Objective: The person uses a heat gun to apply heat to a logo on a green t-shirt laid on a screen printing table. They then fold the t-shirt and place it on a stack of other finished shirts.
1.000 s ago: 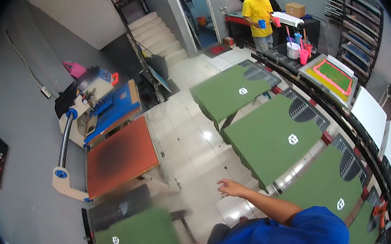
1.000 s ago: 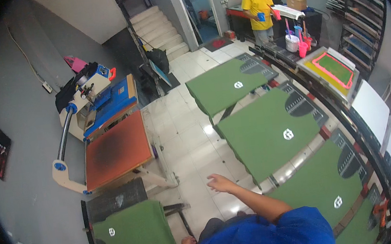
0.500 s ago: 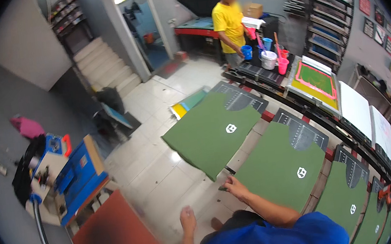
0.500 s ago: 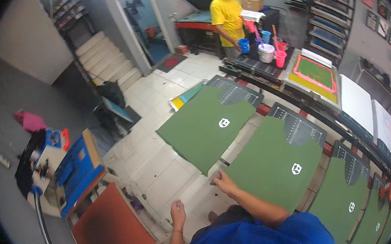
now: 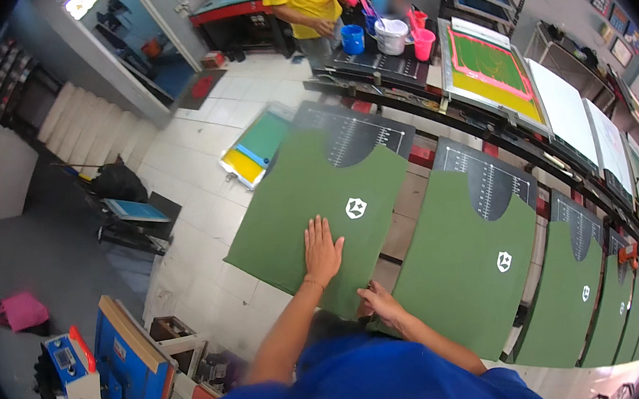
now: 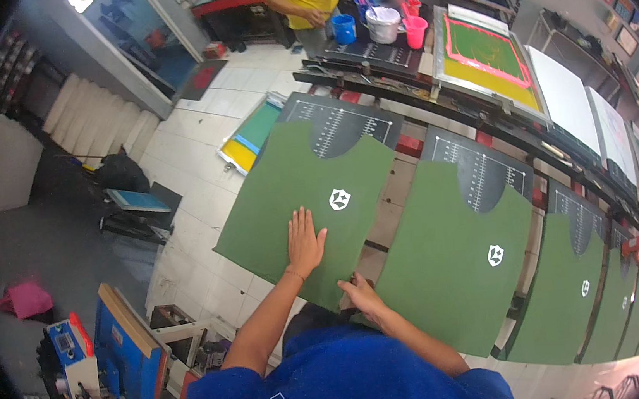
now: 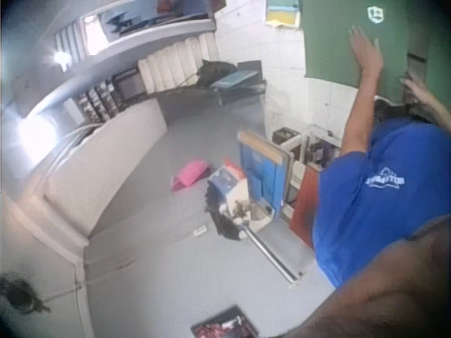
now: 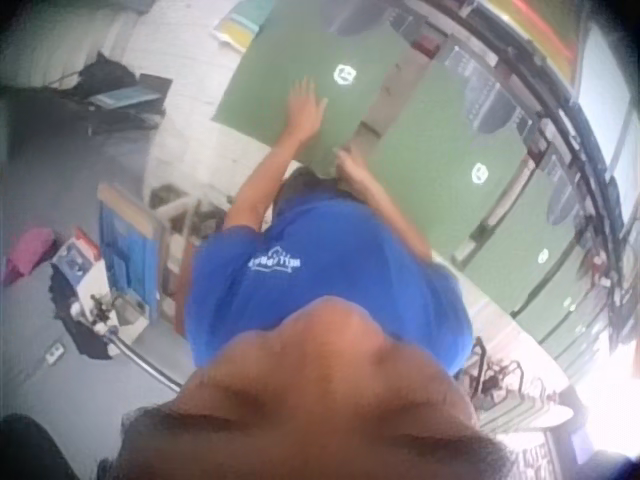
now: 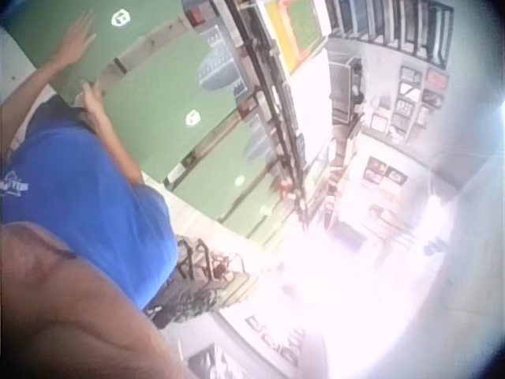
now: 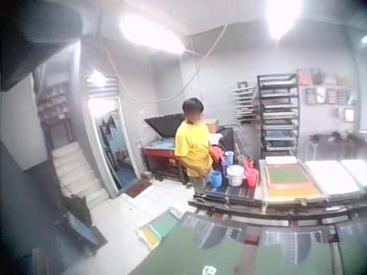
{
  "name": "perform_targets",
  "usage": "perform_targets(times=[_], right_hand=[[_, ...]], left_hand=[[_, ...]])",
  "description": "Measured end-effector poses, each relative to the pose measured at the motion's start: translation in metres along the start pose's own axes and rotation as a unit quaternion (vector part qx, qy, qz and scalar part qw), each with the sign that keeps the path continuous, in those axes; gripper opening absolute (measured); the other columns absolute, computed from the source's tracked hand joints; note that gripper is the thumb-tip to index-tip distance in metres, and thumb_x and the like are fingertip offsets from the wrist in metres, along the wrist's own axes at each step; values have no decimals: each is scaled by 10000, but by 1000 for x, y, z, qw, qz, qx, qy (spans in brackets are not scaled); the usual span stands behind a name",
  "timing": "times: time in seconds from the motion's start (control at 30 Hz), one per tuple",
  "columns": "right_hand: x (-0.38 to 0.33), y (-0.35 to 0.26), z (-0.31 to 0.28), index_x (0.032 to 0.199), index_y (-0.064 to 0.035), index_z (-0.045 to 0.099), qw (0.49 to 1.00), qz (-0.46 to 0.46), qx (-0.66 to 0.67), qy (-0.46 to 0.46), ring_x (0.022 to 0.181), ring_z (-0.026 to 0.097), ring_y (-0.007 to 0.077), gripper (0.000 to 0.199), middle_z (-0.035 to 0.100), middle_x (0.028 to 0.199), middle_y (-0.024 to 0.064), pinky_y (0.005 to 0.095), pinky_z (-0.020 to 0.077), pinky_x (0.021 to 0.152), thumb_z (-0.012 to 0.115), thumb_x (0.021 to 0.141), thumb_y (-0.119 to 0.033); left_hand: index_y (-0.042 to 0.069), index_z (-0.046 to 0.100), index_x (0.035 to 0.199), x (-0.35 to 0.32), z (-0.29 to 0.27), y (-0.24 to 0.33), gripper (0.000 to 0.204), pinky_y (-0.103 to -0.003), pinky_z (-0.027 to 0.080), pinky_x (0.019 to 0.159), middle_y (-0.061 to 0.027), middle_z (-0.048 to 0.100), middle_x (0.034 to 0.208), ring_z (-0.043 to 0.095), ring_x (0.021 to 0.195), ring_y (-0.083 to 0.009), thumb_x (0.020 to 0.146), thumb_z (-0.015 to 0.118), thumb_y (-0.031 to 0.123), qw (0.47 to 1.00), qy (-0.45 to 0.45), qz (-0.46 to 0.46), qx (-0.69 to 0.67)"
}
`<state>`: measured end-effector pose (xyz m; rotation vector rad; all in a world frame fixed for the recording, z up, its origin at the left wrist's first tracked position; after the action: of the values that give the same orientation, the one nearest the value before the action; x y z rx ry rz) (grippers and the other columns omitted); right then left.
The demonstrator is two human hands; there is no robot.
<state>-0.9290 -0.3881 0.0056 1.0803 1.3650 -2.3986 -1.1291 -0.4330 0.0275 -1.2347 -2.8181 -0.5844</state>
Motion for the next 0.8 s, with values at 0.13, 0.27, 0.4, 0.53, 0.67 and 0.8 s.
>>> perform_targets(times=[0.13, 0.27, 0.4, 0.53, 0.67, 0.8], right_hand=[[6, 20, -12, 1436, 65, 284, 997, 6, 66, -25, 1053, 519, 167, 657, 518, 1285, 119, 293, 438, 889, 570, 948, -269], [-14, 15, -1, 1484, 44, 226, 993, 42, 76, 82, 1287, 419, 232, 725, 418, 1445, 161, 337, 366, 1029, 567, 954, -315], [-15, 6, 25, 1481, 44, 240, 985, 36, 108, 129, 1334, 382, 239, 709, 393, 1473, 156, 349, 336, 1067, 547, 970, -339], [3, 28, 40, 1455, 38, 311, 974, 26, 185, 126, 1345, 376, 260, 677, 405, 1468, 160, 388, 312, 1093, 534, 976, -385], [-13, -5, 67, 1427, 37, 365, 966, 48, 152, 202, 1325, 404, 273, 657, 445, 1435, 172, 403, 312, 1092, 527, 976, -413], [-14, 45, 55, 1410, 52, 378, 967, 49, 178, 176, 1283, 451, 267, 701, 473, 1403, 186, 399, 358, 1054, 559, 952, -446]], left_hand=[[-70, 307, 1437, 48, 18, 22, 670, -485, 174, 1178, -235, 274, 1527, 227, 1432, -376, 973, 476, 382, 997, -44, 64, 15], [-70, 290, 1449, 63, 30, 38, 697, -477, 159, 1185, -227, 264, 1535, 216, 1441, -359, 981, 441, 425, 990, -75, 119, 19], [-78, 280, 1450, 60, 27, 42, 704, -475, 160, 1185, -232, 264, 1533, 218, 1441, -362, 983, 434, 425, 978, -101, 180, -13], [-82, 264, 1455, 58, 23, 39, 714, -477, 170, 1181, -231, 259, 1536, 211, 1444, -363, 984, 426, 430, 964, -118, 231, -51], [-79, 293, 1439, 78, 20, 22, 721, -478, 185, 1177, -223, 281, 1526, 224, 1437, -367, 955, 506, 412, 961, -131, 233, -74], [-17, 345, 1423, 97, -16, -57, 723, -508, 193, 1161, -239, 330, 1488, 282, 1400, -401, 869, 658, 326, 979, -66, 185, -50]])
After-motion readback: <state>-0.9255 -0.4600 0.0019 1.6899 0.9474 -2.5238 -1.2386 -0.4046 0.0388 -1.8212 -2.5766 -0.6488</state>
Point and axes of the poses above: each hand's wrist, its own x-axis towards the middle knuckle, its own z-axis out of the palm, y = z × x, the point moved 4 cm from there along x, towards the middle knuckle
